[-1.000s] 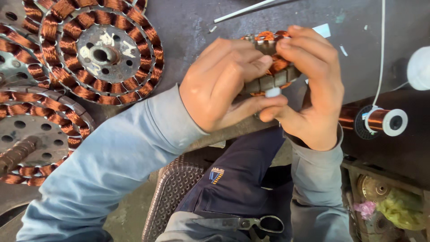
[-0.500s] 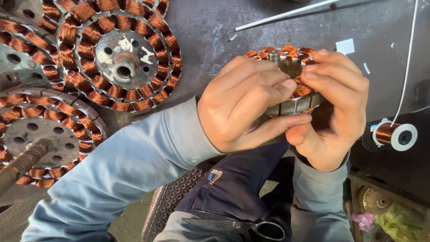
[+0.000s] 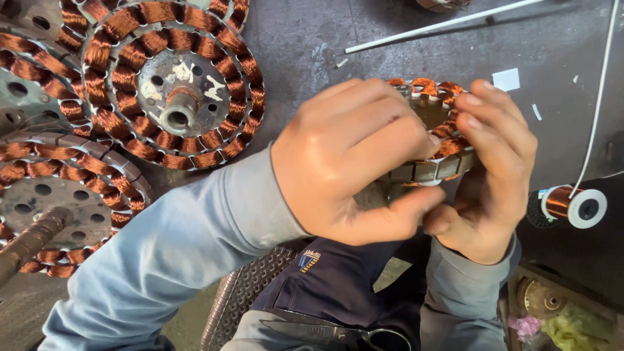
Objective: The person inserts small white insulating pieces into the slots of a copper-wound rotor using a screwdriver and their fingers. They repeatedly pick up insulators, place them into the rotor, and adjust the copper windings to secure the pieces.
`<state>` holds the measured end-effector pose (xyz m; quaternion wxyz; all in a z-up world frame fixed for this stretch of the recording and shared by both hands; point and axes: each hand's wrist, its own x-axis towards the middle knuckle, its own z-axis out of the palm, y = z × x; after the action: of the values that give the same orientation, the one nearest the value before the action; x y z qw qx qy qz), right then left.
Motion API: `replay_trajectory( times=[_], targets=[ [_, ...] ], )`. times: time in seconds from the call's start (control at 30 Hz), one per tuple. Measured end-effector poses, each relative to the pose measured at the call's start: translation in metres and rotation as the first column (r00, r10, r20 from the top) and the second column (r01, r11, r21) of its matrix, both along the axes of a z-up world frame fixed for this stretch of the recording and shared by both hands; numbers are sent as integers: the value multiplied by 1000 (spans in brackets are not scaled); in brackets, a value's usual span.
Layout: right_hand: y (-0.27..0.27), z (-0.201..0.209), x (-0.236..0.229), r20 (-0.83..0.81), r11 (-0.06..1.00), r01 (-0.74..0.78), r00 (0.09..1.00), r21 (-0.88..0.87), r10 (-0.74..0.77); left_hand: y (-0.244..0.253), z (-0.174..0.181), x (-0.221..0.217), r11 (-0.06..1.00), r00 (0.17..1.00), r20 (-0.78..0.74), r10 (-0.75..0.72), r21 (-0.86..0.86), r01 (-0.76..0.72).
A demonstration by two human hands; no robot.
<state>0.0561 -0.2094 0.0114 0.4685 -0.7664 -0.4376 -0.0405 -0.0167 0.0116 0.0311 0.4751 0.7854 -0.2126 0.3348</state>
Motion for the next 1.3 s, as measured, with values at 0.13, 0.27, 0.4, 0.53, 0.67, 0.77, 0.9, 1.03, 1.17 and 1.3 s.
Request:
replay_trajectory(
  times=[0.13, 0.27, 0.4, 0.53, 0.67, 0.77, 0.9, 1.03, 1.17, 1.3],
  targets=[
    [-6, -1, 6, 79, 999, -39, 996, -29, 41, 16, 23, -4, 991, 993, -119, -23, 126, 38],
    [-6, 4, 5, 144, 992, -51, 987, -112, 67, 30, 41, -22, 963, 978, -206, -42, 253, 95],
    [0, 6, -1, 208, 988, -50, 975, -147, 80, 34, 50, -28, 936, 975, -224, -2, 343, 81],
    [7, 6, -4, 267, 990, -59, 959, -131, 93, 35, 59, -33, 937, 964, -264, 21, 342, 74],
    [16, 8, 2, 435, 977, -107, 883, -182, 178, 40, 55, -38, 941, 957, -285, -44, 311, 136],
    [26, 6, 0, 472, 990, -90, 872, -110, 132, 43, 45, -46, 937, 980, -198, -29, 336, 95],
    [29, 1, 13, 598, 982, -163, 779, -95, 188, 40, 34, -49, 942, 989, -145, -14, 331, 62],
    [15, 2, 10, 573, 979, -109, 797, -175, 191, 40, 27, -50, 931, 995, -97, -1, 364, 37],
    [14, 3, 5, 586, 977, -95, 787, -189, 190, 40, 17, -50, 936, 998, -63, -7, 351, 29],
    [20, 6, -1, 540, 980, -67, 826, -187, 159, 43, 11, -45, 949, 995, -88, -42, 308, 67]
  ],
)
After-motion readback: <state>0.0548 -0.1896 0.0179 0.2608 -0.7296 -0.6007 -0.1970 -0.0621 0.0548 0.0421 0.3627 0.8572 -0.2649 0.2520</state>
